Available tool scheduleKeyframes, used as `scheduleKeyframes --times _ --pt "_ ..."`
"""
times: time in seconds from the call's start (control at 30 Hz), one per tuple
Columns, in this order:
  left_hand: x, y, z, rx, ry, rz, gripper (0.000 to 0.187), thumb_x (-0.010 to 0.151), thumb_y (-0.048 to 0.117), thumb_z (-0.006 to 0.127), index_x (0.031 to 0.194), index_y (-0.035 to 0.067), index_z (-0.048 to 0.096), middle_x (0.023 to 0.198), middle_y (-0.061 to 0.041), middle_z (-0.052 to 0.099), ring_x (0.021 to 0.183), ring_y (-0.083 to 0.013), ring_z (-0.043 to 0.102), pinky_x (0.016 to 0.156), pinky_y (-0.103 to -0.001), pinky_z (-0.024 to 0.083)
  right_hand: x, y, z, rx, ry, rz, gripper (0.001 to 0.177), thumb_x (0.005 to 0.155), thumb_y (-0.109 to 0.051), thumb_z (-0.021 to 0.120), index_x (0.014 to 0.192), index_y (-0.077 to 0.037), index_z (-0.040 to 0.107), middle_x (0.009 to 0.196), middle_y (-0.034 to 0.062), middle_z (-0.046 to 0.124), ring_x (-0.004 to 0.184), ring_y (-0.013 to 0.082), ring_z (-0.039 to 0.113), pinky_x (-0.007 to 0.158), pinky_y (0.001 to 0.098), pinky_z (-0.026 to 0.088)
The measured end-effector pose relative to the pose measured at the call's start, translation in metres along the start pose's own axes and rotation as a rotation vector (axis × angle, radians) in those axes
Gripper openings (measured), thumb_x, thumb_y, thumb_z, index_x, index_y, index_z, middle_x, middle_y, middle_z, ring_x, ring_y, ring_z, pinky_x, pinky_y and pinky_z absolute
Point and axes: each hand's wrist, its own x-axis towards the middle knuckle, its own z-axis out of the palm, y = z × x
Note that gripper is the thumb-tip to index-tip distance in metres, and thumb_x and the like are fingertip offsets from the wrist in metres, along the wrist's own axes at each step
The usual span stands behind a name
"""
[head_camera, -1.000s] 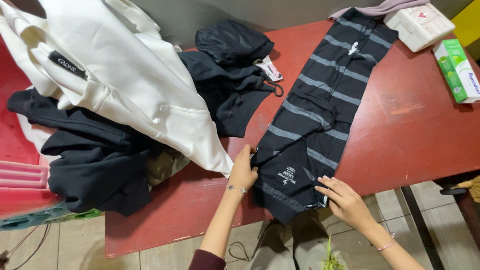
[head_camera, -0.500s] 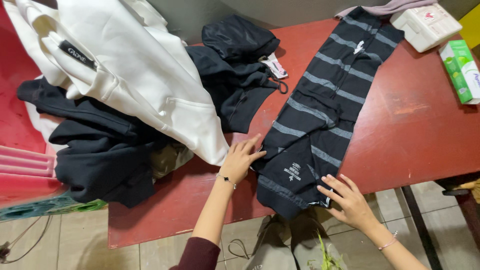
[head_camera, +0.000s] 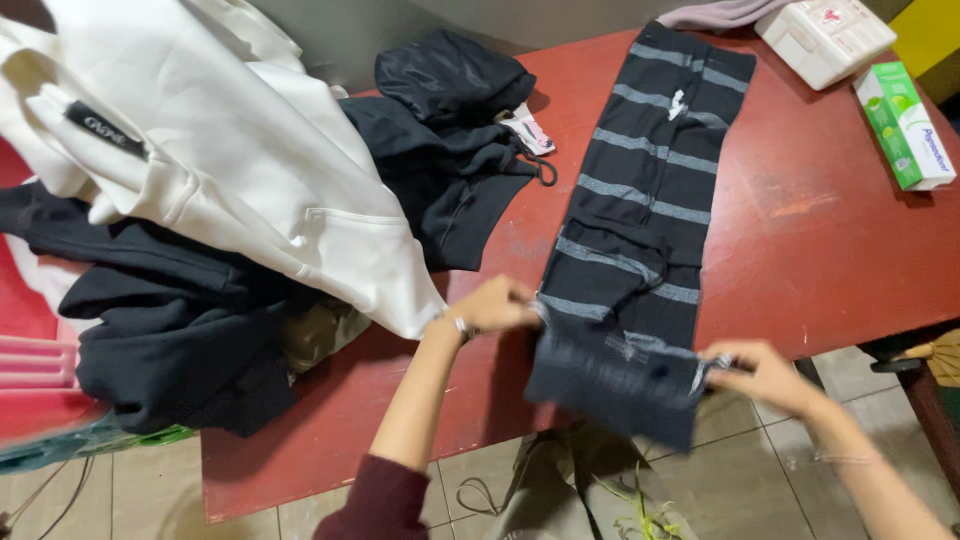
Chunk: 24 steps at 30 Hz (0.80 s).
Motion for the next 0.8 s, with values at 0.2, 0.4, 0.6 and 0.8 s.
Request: scheduleKeyframes --times 0.2,0.4,0.6,0.8 --pt "0.096 0.007 0.018 -0.789 0.440 -0.020 0.062 0.097 0.055 0.059 0.126 0.001 0.068 0.115 -0.008 0.073 0.106 -0.0176 0.067 0.099 -0.031 0.048 0.071 -0.059 -0.024 0.729 0.537 0.312 0.044 0.109 -0.044 0.056 0.123 -0.002 0.060 0.115 0.0111 0.064 0.100 0.0214 0.062 0.092 0.0395 0.048" --pt "0.103 -0.018 0.078 -0.248 0.743 0.039 0.054 0.085 0.025 0.073 0.130 0.000 0.058 0.120 -0.024 0.072 0.114 -0.0361 0.071 0.097 -0.041 0.054 0.061 -0.044 0.017 0.546 0.492 0.262 0.053 0.086 -0.019 0.074 0.132 -0.009 0.049 0.115 0.0020 0.072 0.103 0.0108 0.067 0.089 0.0321 0.051" --pt "0.085 -0.018 0.088 -0.092 0.698 0.165 0.066 0.081 0.019 0.080 0.134 -0.001 0.045 0.114 -0.032 0.069 0.109 -0.0484 0.068 0.093 -0.048 0.054 0.041 0.019 0.007 0.379 0.399 0.248 0.052 0.086 -0.016 0.081 0.129 0.001 0.056 0.098 0.0141 0.071 0.079 0.0147 0.065 0.069 0.0311 0.051" --pt "0.048 0.042 0.093 -0.160 0.719 0.019 0.077 0.079 0.023 0.078 0.140 0.005 0.036 0.109 -0.033 0.069 0.104 -0.0508 0.067 0.090 -0.051 0.054 0.044 -0.078 0.034 -0.381 1.005 -0.295 0.039 0.094 -0.020 0.079 0.120 0.003 0.061 0.100 0.0112 0.067 0.080 0.0146 0.060 0.068 0.0308 0.052"
